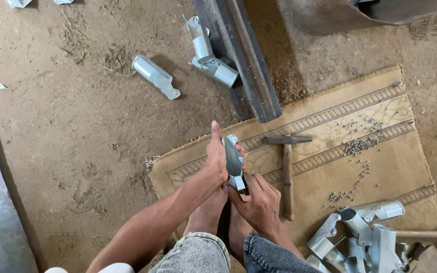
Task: The person sits on a mat on the floor and hammers galvanized sheet-metal bracket parts against a steel beam, reshaping and flattening them one at a time, then sets finished parts aside and picks the next piece from a pile.
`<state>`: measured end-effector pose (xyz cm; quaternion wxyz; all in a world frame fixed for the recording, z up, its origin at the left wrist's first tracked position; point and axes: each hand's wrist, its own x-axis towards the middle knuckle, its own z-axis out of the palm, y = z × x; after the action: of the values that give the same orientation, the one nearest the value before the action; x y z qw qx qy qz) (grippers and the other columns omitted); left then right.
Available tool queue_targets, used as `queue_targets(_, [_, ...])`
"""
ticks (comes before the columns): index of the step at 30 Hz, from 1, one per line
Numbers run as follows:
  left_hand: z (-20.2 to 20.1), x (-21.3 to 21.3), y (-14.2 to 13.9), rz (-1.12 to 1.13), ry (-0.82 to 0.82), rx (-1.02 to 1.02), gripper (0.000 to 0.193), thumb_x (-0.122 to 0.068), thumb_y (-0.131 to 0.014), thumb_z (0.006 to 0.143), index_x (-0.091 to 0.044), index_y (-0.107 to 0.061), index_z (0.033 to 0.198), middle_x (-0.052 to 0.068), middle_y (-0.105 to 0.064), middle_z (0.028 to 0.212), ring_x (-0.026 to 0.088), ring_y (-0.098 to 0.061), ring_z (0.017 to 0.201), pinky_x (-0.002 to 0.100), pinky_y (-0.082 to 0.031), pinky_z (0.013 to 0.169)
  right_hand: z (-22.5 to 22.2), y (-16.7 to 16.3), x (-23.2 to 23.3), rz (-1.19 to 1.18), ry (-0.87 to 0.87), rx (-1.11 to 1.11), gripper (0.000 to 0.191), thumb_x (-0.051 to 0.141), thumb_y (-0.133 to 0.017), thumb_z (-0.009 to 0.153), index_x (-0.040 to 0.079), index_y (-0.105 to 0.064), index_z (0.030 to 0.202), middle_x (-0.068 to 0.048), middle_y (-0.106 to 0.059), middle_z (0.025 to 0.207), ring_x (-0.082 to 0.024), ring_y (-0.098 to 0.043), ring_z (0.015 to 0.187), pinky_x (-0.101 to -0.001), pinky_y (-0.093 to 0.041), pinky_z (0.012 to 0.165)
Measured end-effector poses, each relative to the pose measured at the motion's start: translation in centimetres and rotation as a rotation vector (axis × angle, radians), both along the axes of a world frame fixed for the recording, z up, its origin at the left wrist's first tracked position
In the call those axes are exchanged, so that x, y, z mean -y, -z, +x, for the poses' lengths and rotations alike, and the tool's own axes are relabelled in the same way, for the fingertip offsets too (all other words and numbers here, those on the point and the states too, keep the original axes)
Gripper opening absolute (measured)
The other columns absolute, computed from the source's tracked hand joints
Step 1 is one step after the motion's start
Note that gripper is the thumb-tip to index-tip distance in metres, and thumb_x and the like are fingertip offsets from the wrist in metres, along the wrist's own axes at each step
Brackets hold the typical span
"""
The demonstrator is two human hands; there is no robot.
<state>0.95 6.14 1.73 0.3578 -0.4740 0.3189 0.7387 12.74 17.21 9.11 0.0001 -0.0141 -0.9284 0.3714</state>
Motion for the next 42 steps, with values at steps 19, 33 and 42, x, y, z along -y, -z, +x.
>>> queue_targets(19, [-20.3,19.7,-6.1,-1.797,1.617,-1.383,0.079,0.001,-0.072,0.064,-0.029,-0.064,0.137,0.008,-0.047,0.153,0.037,-0.04,0.138,0.058,-0.046,0.097,-7.6,-3.5,-14.1,0.105,0.248,-0.217,0.023,0.023,-0.06,0.103,0.007,-0.07,0.117,-0.012,-0.075,0.115,-0.027,-0.073,0.105,-0.0416,-0.059,0.091])
queue_targets(33, [-10.6,16.6,-12.4,-0.387,0.399,-1.052,0.102,-0.027,-0.089,0.063,-0.036,-0.042,0.153,0.006,-0.067,0.129,0.025,-0.067,0.118,0.054,-0.049,0.107,-2.4,11.8,-24.5,0.626,0.762,0.325,0.025,0.018,-0.077,0.088,0.009,-0.071,0.111,-0.008,-0.069,0.108,-0.023,-0.066,0.099,-0.0378,-0.055,0.084])
queue_targets(42, [-9.2,7.7,-7.4,0.291,-0.124,-0.699,0.064,-0.015,-0.077,0.081,-0.011,-0.048,0.139,0.014,-0.065,0.123,0.032,-0.068,0.096,0.052,-0.057,0.086,0.8,10.4,-22.6,-0.292,1.163,0.007,0.018,0.007,-0.06,0.104,0.006,-0.073,0.117,-0.011,-0.074,0.106,-0.019,-0.068,0.088,-0.0313,-0.058,0.075])
